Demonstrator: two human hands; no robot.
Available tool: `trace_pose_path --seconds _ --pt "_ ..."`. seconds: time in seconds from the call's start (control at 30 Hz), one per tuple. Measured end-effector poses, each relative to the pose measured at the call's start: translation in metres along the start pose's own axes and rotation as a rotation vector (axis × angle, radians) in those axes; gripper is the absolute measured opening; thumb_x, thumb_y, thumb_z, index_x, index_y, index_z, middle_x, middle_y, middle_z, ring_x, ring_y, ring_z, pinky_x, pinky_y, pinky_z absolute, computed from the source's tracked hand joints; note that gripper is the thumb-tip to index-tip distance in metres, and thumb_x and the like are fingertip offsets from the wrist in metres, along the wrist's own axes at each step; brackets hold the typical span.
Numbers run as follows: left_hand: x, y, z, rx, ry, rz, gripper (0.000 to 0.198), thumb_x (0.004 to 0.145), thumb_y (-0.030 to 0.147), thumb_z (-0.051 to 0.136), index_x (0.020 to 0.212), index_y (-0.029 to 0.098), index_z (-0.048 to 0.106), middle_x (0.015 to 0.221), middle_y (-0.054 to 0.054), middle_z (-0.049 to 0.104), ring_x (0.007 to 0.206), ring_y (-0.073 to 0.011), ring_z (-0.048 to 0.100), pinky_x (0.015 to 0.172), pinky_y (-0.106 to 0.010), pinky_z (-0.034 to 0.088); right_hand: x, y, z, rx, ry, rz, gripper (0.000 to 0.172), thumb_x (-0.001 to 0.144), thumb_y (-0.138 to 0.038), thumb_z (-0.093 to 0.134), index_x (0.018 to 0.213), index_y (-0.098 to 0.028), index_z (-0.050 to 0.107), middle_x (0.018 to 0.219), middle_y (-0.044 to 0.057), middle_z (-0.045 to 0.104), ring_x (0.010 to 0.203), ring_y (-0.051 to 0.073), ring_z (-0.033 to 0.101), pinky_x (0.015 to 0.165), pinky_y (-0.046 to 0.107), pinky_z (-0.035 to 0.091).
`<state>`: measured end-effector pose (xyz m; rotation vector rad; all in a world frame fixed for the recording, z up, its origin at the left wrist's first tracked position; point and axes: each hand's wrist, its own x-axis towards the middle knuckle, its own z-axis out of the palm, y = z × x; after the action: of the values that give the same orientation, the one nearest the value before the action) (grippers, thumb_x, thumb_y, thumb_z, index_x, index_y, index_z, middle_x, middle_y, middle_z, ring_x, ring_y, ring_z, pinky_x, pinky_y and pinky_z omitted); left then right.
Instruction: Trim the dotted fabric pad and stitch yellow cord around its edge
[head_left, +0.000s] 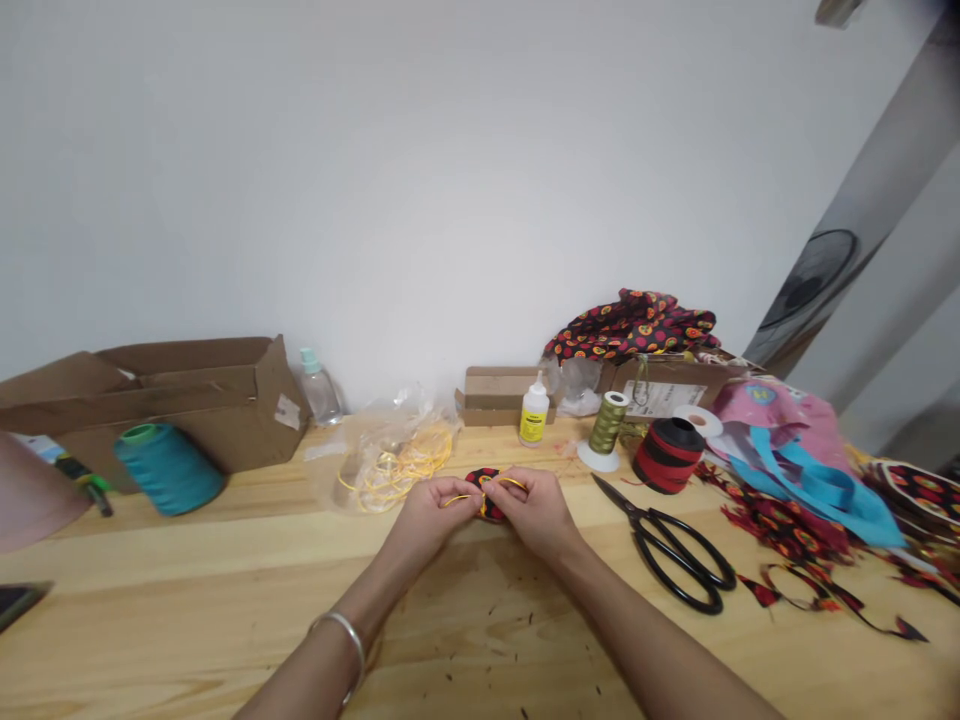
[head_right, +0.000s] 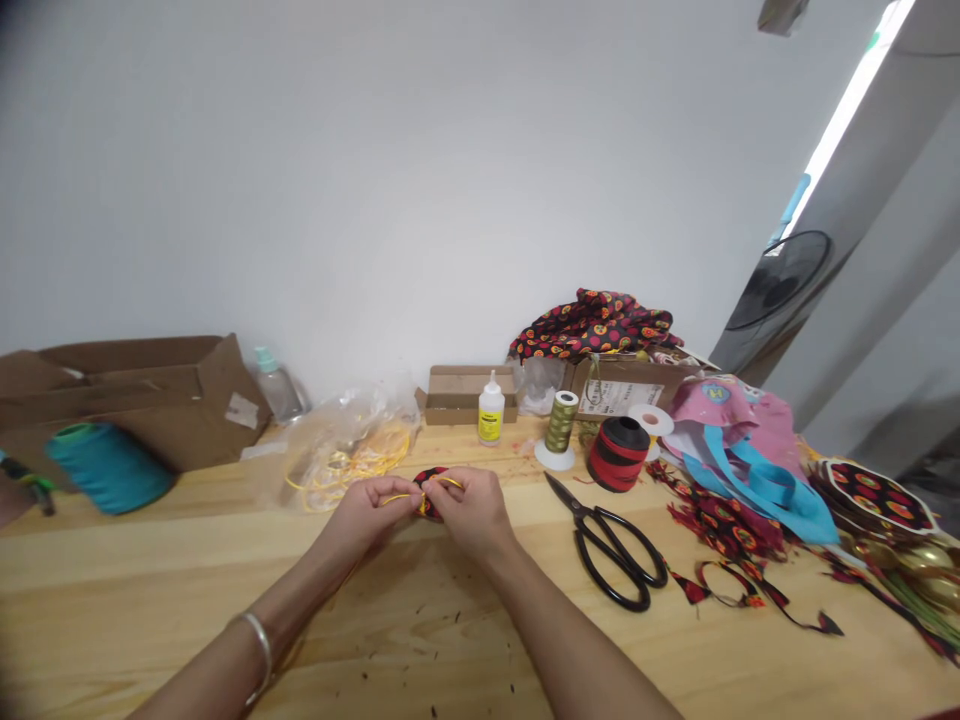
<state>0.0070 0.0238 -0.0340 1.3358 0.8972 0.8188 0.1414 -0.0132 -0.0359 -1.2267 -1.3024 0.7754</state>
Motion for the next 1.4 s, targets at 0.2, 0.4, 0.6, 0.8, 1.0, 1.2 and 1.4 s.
trace_pose_path --seconds 0.2,0.4,0.6,0.8,1.0,1.2,1.4 --pt "0.0002 0.0011 0.0005 -0.045 0.016 -0.032 0.013 0.058 0.025 0.068 0.062 0.013 0.066 0.054 0.0 0.066 0.048 -0.0099 0.054 0.048 -0.017 0.037 0.0025 0.0046 0.0001 -0.002 0.028 0.004 0.017 0.067 -0.024 0.055 0.058 -0.013 0.063 0.054 0.001 0.059 0.05 0.011 0.052 0.045 0.019 0.039" --pt "-0.0023 0.0051 -0.0003 -0.069 -0.032 -0.011 0.016 0.06 0.028 0.066 0.066 0.013 0.068 0.059 -0.002 0.068 0.056 -0.0118 0.057 0.055 -0.019 0.04 0.0015 0.0031 -0.0021 0.015 0.022 -0.005 0.018 0.067 -0.026 0.055 0.057 -0.013 0.063 0.054 0.0 0.059 0.048 0.011 0.052 0.045 0.019 0.039" --pt "-0.0017 0.004 -0.0006 -0.064 0.001 -0.034 0.016 0.058 0.028 0.068 0.061 0.013 0.067 0.054 -0.001 0.067 0.048 -0.0095 0.054 0.05 -0.018 0.038 0.0004 0.0009 -0.0011 0.003 0.011 -0.017 0.017 0.068 -0.025 0.055 0.06 -0.013 0.063 0.055 0.001 0.06 0.049 0.011 0.052 0.046 0.019 0.04" --pt "-0.0009 0.0039 -0.0006 -0.05 0.008 -0.003 0.016 0.058 0.028 0.068 0.062 0.013 0.068 0.061 -0.002 0.069 0.057 -0.0117 0.057 0.057 -0.019 0.041 0.0028 0.005 -0.0022 -0.167 0.057 -0.039 0.022 0.069 -0.027 0.053 0.054 -0.013 0.062 0.048 -0.001 0.054 0.045 0.009 0.046 0.041 0.018 0.034" --pt "-0.0032 0.0073 0.0007 -0.094 -0.01 -0.045 0.017 0.059 0.028 0.067 0.061 0.011 0.066 0.053 -0.001 0.065 0.051 -0.0103 0.054 0.051 -0.019 0.038 0.001 0.0107 -0.0022 -0.19 0.053 -0.07 0.021 0.072 -0.027 0.052 0.061 -0.013 0.063 0.056 0.002 0.06 0.052 0.012 0.052 0.047 0.019 0.039" --pt "-0.0042 0.0083 0.0005 -0.053 0.019 -0.054 0.019 0.058 0.03 0.067 0.063 0.011 0.066 0.057 -0.003 0.067 0.049 -0.0107 0.053 0.047 -0.019 0.036 -0.0021 0.0064 -0.0034 -0.227 0.029 -0.172 0.019 0.074 -0.026 0.052 0.067 -0.015 0.066 0.065 0.004 0.065 0.06 0.015 0.057 0.054 0.022 0.043" --pt "-0.0051 0.0083 0.0004 -0.028 0.025 -0.034 0.022 0.057 0.032 0.067 0.064 0.012 0.066 0.056 -0.002 0.066 0.05 -0.0115 0.054 0.047 -0.019 0.037 0.0 0.0083 -0.0043 -0.308 0.058 -0.163 0.021 0.074 -0.028 0.051 0.066 -0.014 0.066 0.062 0.004 0.064 0.056 0.013 0.055 0.051 0.021 0.041"
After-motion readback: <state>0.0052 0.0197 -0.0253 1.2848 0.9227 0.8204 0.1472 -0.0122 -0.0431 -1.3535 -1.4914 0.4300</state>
